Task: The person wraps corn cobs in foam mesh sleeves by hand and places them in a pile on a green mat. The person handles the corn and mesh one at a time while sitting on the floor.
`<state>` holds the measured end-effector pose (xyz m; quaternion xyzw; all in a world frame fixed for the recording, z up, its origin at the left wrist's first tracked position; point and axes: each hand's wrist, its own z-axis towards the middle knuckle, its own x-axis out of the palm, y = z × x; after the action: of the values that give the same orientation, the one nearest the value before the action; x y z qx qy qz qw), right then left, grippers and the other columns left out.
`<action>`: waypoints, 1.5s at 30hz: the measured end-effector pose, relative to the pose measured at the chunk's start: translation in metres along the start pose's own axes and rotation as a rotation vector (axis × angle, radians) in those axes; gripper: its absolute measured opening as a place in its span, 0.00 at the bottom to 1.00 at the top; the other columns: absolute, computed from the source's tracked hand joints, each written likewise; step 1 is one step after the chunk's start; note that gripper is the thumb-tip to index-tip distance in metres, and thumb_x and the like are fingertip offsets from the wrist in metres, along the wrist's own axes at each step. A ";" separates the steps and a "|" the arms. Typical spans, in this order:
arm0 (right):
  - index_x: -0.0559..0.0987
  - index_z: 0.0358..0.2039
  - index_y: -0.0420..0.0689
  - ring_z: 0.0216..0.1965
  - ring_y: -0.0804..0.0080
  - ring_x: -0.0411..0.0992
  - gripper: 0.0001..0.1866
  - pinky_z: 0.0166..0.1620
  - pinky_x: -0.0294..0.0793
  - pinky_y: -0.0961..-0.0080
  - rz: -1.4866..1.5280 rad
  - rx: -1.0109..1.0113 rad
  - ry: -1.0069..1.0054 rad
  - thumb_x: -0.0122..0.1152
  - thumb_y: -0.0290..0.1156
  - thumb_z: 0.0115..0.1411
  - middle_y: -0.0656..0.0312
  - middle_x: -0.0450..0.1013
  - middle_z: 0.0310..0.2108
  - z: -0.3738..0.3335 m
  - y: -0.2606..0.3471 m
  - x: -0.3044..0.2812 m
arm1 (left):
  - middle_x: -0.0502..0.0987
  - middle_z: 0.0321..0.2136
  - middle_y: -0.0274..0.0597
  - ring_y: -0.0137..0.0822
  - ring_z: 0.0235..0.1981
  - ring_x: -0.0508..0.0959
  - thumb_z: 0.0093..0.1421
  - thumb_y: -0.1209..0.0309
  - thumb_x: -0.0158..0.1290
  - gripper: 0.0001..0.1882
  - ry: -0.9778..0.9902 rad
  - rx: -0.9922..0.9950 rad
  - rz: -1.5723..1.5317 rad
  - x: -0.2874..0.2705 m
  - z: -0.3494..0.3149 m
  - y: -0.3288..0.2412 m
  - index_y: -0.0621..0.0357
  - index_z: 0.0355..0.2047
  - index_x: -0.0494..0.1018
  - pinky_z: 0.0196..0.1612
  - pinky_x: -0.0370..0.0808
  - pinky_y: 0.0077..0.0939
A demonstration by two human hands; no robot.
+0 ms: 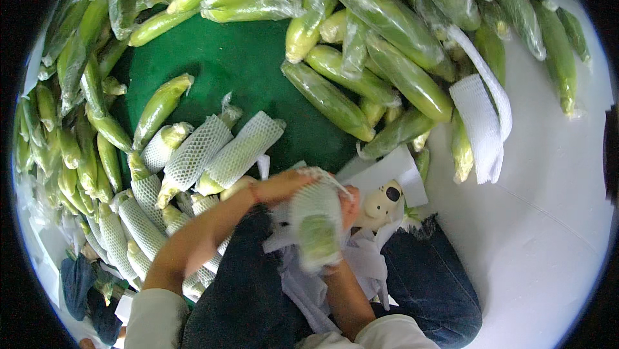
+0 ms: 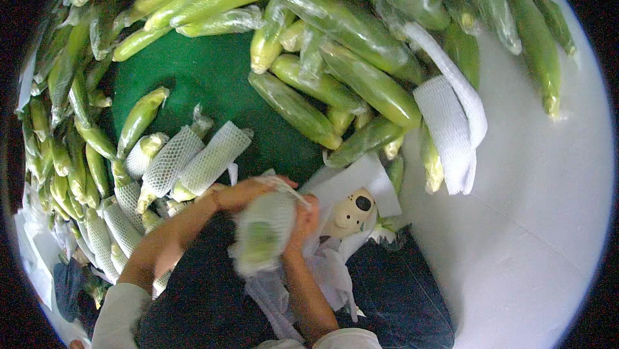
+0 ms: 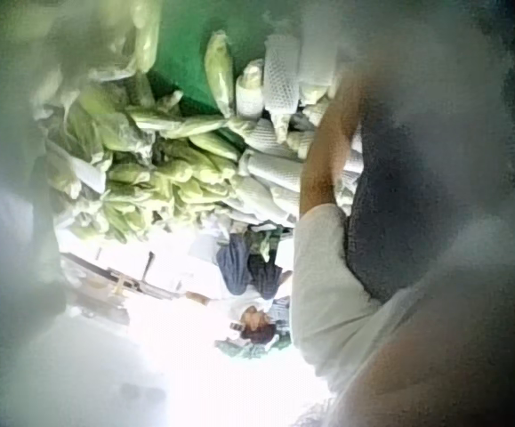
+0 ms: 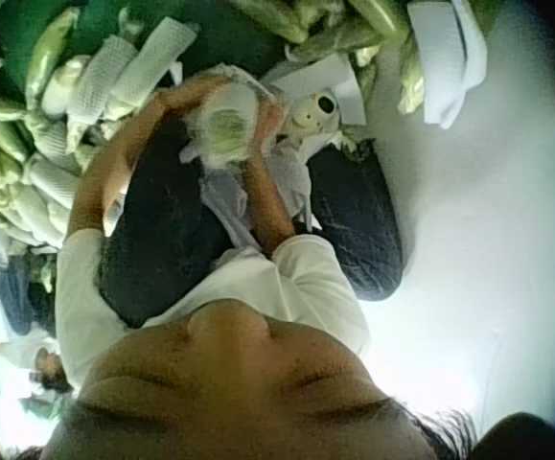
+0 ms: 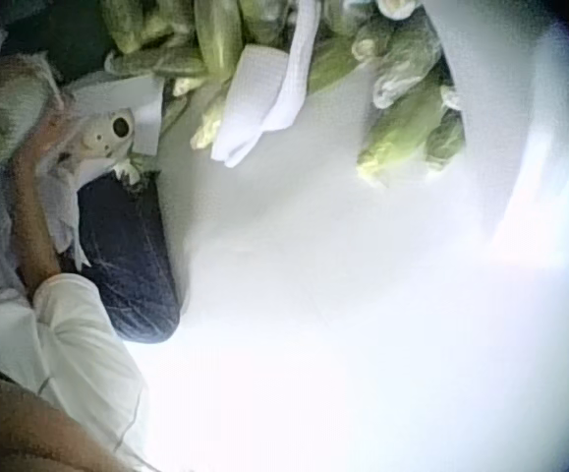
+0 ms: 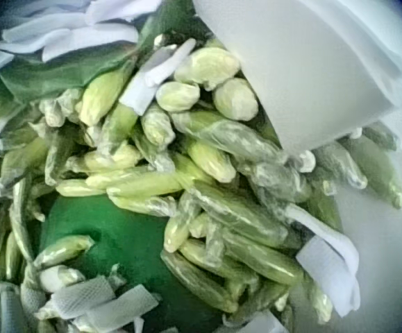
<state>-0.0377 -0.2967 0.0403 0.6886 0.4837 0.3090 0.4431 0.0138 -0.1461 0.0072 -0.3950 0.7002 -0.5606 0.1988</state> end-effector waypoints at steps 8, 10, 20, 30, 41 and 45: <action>0.58 0.57 0.40 0.51 0.59 0.63 0.32 0.55 0.61 0.66 -0.627 -0.499 -0.093 0.60 0.26 0.53 0.51 0.61 0.53 0.031 0.066 0.022 | 0.71 0.44 0.48 0.51 0.47 0.71 0.47 0.65 0.60 0.09 -0.227 0.296 0.199 -0.128 -0.126 -0.128 0.53 0.29 0.76 0.49 0.68 0.44; 0.53 0.60 0.38 0.54 0.59 0.60 0.36 0.57 0.58 0.67 -0.521 -0.343 -0.399 0.60 0.25 0.53 0.49 0.57 0.56 0.067 0.046 -0.018 | 0.69 0.49 0.47 0.47 0.49 0.69 0.40 0.63 0.64 0.11 -0.066 -0.103 0.762 -0.143 -0.157 -0.127 0.55 0.21 0.77 0.50 0.67 0.44; 0.55 0.58 0.38 0.43 0.66 0.69 0.36 0.48 0.68 0.72 -0.504 -0.172 0.101 0.62 0.22 0.51 0.54 0.67 0.45 0.055 0.059 -0.021 | 0.66 0.51 0.49 0.49 0.53 0.66 0.48 0.64 0.60 0.22 -0.710 0.164 0.645 -0.052 -0.064 -0.149 0.55 0.44 0.71 0.50 0.67 0.39; 0.62 0.55 0.45 0.46 0.75 0.67 0.24 0.47 0.68 0.79 0.156 0.562 0.622 0.50 0.22 0.57 0.63 0.66 0.48 0.048 0.118 0.021 | 0.74 0.30 0.41 0.42 0.34 0.75 0.54 0.69 0.53 0.06 -0.480 0.532 1.080 -0.024 -0.001 -0.120 0.56 0.30 0.71 0.34 0.72 0.31; 0.72 0.42 0.43 0.35 0.75 0.71 0.13 0.39 0.71 0.76 0.153 0.518 0.538 0.57 0.29 0.56 0.65 0.72 0.35 0.096 0.081 -0.012 | 0.74 0.30 0.29 0.22 0.33 0.72 0.53 0.75 0.55 0.08 -0.006 -0.171 -0.607 -0.018 0.019 -0.057 0.56 0.34 0.71 0.37 0.70 0.19; 0.67 0.52 0.46 0.43 0.51 0.71 0.26 0.44 0.71 0.63 -0.999 -0.354 0.476 0.58 0.26 0.51 0.46 0.69 0.46 0.131 0.106 0.005 | 0.76 0.38 0.42 0.37 0.38 0.76 0.53 0.79 0.48 0.17 -0.581 -0.096 -0.427 -0.024 0.053 -0.033 0.60 0.45 0.67 0.40 0.72 0.28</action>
<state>0.1177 -0.3480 0.0821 0.2038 0.7772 0.2850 0.5227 0.0775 -0.1631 0.0193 -0.6839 0.5418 -0.4203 0.2490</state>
